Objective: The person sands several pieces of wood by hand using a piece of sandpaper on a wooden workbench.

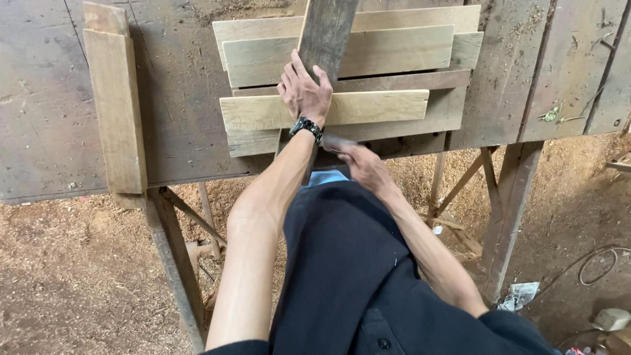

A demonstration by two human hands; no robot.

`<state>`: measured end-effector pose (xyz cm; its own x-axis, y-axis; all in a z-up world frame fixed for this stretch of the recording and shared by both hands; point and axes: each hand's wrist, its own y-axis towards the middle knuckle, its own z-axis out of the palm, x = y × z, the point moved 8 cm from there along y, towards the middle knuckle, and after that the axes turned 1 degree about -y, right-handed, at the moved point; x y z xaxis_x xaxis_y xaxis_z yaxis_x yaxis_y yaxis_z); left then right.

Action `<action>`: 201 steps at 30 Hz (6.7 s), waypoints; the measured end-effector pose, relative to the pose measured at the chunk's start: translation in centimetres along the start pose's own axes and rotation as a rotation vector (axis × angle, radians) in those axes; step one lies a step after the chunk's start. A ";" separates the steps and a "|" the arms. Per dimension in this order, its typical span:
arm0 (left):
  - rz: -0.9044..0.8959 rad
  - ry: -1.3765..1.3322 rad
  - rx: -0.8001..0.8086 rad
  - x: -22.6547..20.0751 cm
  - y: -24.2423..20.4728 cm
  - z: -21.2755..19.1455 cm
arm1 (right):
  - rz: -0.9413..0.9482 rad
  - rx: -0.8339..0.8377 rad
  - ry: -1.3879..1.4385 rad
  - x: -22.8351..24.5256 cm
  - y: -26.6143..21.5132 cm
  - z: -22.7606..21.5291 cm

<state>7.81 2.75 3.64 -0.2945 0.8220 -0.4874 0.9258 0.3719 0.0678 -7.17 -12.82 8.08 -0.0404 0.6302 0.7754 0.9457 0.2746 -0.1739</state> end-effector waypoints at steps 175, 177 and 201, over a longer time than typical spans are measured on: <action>0.473 0.057 0.375 3.4 -6.0 -10.1 | 0.680 -0.660 0.435 -23.1 -0.7 -14.6; 0.445 0.049 0.503 3.4 -6.0 -10.8 | 0.758 -0.565 0.482 -23.1 -2.2 -12.5; 0.905 0.132 0.704 -6.0 -16.1 4.8 | 1.030 -0.836 0.807 -34.4 -9.9 -16.5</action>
<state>-4.16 -10.23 1.33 0.5604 0.7194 -0.4105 0.7256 -0.6654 -0.1755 -9.79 -49.15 -6.86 0.6357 -0.3342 0.6958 0.3705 -0.6586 -0.6549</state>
